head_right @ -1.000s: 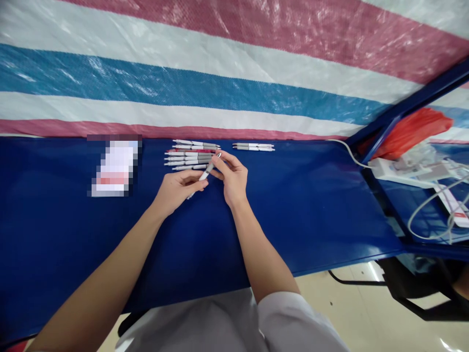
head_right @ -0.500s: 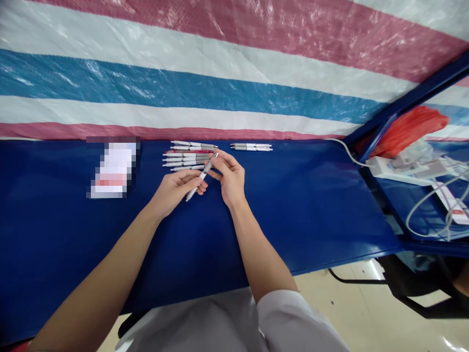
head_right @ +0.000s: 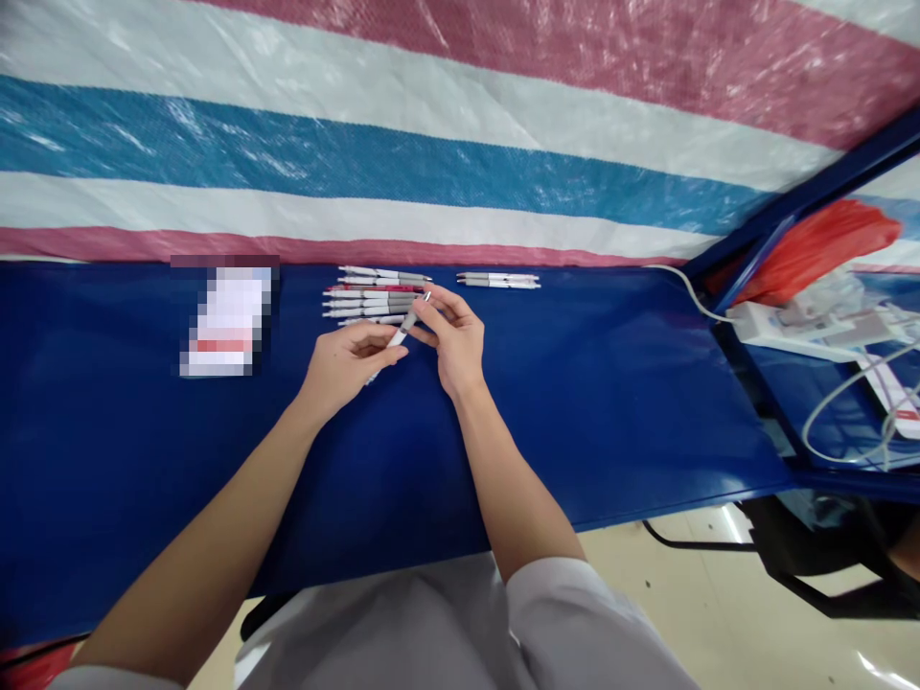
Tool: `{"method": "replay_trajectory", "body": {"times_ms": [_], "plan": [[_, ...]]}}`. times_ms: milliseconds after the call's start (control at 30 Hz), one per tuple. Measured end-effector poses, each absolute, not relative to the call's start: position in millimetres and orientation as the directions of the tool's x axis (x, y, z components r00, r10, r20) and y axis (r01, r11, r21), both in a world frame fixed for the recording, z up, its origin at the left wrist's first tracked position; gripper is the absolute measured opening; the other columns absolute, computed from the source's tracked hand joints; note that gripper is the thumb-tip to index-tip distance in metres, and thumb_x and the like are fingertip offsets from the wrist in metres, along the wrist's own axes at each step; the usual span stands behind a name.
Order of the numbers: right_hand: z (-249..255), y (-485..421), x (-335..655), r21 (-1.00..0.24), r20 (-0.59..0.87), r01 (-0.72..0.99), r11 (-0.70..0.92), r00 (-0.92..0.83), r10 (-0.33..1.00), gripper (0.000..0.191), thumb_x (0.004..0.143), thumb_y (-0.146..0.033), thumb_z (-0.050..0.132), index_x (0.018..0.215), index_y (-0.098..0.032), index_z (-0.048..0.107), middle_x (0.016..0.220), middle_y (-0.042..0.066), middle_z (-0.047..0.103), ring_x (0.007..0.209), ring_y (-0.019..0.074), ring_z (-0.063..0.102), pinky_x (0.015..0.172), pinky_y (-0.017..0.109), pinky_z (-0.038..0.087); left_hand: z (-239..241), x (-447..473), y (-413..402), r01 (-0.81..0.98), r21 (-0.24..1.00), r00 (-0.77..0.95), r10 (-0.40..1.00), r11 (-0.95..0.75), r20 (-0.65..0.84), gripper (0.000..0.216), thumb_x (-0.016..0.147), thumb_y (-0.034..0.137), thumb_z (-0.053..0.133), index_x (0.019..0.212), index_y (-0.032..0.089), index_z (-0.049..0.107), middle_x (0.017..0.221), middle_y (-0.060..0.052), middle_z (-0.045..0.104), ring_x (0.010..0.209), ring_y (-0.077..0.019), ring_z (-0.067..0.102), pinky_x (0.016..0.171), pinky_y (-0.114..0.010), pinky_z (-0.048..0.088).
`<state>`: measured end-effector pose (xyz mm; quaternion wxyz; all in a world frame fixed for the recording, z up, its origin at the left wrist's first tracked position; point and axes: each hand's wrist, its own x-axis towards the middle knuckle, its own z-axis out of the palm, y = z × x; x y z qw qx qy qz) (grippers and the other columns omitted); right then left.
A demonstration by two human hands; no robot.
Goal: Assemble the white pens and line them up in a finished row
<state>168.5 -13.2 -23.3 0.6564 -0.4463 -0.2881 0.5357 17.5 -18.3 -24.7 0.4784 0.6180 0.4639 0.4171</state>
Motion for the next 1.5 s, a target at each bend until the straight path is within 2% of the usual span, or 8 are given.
{"method": "replay_trajectory", "body": {"times_ms": [200, 333, 567, 833, 1033, 1133, 1333, 1500], "plan": [[-20.7, -15.6, 170.2, -0.868, -0.077, -0.495, 0.035, 0.203, 0.976, 0.032, 0.068, -0.032, 0.078, 0.098, -0.029, 0.069, 0.093, -0.004, 0.075, 0.083, 0.0146, 0.073, 0.068, 0.026, 0.062, -17.8, 9.5, -17.2, 0.066, 0.997, 0.313, 0.949, 0.025, -0.045, 0.025, 0.075, 0.037, 0.078, 0.091, 0.018, 0.078, 0.072, -0.004, 0.073, 0.062, -0.0155, 0.066, 0.067, -0.031, 0.057], [-18.6, -17.6, 169.9, -0.859, -0.075, -0.511, 0.031, 0.185, 0.98, 0.027, 0.069, -0.031, 0.077, 0.094, -0.027, 0.069, 0.091, -0.003, 0.076, 0.081, 0.0157, 0.073, 0.064, 0.026, 0.062, -16.1, 6.9, -18.3, 0.009, 0.978, 0.47, 0.863, 0.209, -0.188, 0.026, 0.079, 0.042, 0.074, 0.084, 0.017, 0.079, 0.075, -0.007, 0.075, 0.063, -0.017, 0.068, 0.061, -0.03, 0.056], [-19.3, -17.6, 169.1, -0.856, -0.052, -0.515, 0.05, 0.182, 0.982, 0.026, 0.066, -0.032, 0.081, 0.089, -0.027, 0.07, 0.091, -0.004, 0.075, 0.083, 0.0139, 0.071, 0.069, 0.025, 0.062, -20.4, 8.8, -16.4, -0.09, 0.979, 0.369, 0.919, 0.184, -0.139, 0.029, 0.075, 0.038, 0.08, 0.093, 0.016, 0.076, 0.081, -0.007, 0.076, 0.071, -0.0184, 0.071, 0.075, -0.034, 0.059], [-20.8, -16.9, 169.6, -0.818, -0.063, -0.574, 0.047, 0.171, 0.983, 0.022, 0.065, -0.029, 0.082, 0.084, -0.026, 0.073, 0.084, -0.004, 0.074, 0.073, 0.0106, 0.071, 0.061, 0.02, 0.061, -17.4, 7.9, -18.2, -0.122, 0.948, 0.476, 0.855, 0.294, -0.204, 0.031, 0.08, 0.044, 0.075, 0.085, 0.014, 0.076, 0.081, -0.008, 0.076, 0.07, -0.0167, 0.07, 0.075, -0.032, 0.058], [-22.2, -13.8, 168.4, -0.831, -0.088, -0.552, 0.062, 0.242, 0.966, 0.023, 0.062, -0.029, 0.084, 0.083, -0.025, 0.073, 0.085, -0.003, 0.076, 0.075, 0.0123, 0.071, 0.063, 0.023, 0.062, -21.0, 10.2, -16.7, 0.012, 0.997, 0.342, 0.937, 0.074, -0.074, 0.03, 0.078, 0.038, 0.077, 0.098, 0.016, 0.075, 0.082, -0.004, 0.076, 0.072, -0.0166, 0.07, 0.076, -0.031, 0.056], [-23.6, -12.6, 167.6, -0.851, -0.083, -0.521, 0.07, 0.266, 0.96, 0.025, 0.062, -0.03, 0.084, 0.084, -0.025, 0.073, 0.087, -0.004, 0.075, 0.077, 0.0124, 0.071, 0.065, 0.024, 0.062, -22.8, 13.7, -17.6, 0.078, 0.997, 0.287, 0.958, -0.015, -0.008, 0.028, 0.075, 0.035, 0.078, 0.096, 0.016, 0.075, 0.084, -0.004, 0.076, 0.071, -0.0165, 0.069, 0.076, -0.031, 0.056], [-23.9, -12.1, 167.4, -0.857, -0.093, -0.512, 0.061, 0.269, 0.959, 0.026, 0.061, -0.029, 0.085, 0.084, -0.024, 0.074, 0.085, -0.004, 0.073, 0.074, 0.0109, 0.068, 0.063, 0.023, 0.062, -24.1, 14.1, -18.8, 0.135, 0.988, 0.245, 0.969, -0.071, 0.036, 0.024, 0.078, 0.034, 0.075, 0.095, 0.018, 0.075, 0.084, -0.002, 0.076, 0.07, -0.0162, 0.07, 0.074, -0.029, 0.057], [-20.8, -14.1, 169.1, -0.822, -0.09, -0.566, 0.055, 0.225, 0.97, 0.023, 0.065, -0.026, 0.081, 0.088, -0.026, 0.074, 0.085, -0.004, 0.075, 0.074, 0.0112, 0.07, 0.062, 0.022, 0.061, -19.4, 10.7, -17.8, 0.087, 0.996, 0.362, 0.932, -0.005, -0.027, 0.028, 0.085, 0.042, 0.068, 0.094, 0.016, 0.076, 0.079, -0.004, 0.075, 0.07, -0.0172, 0.07, 0.073, -0.031, 0.057]]}}
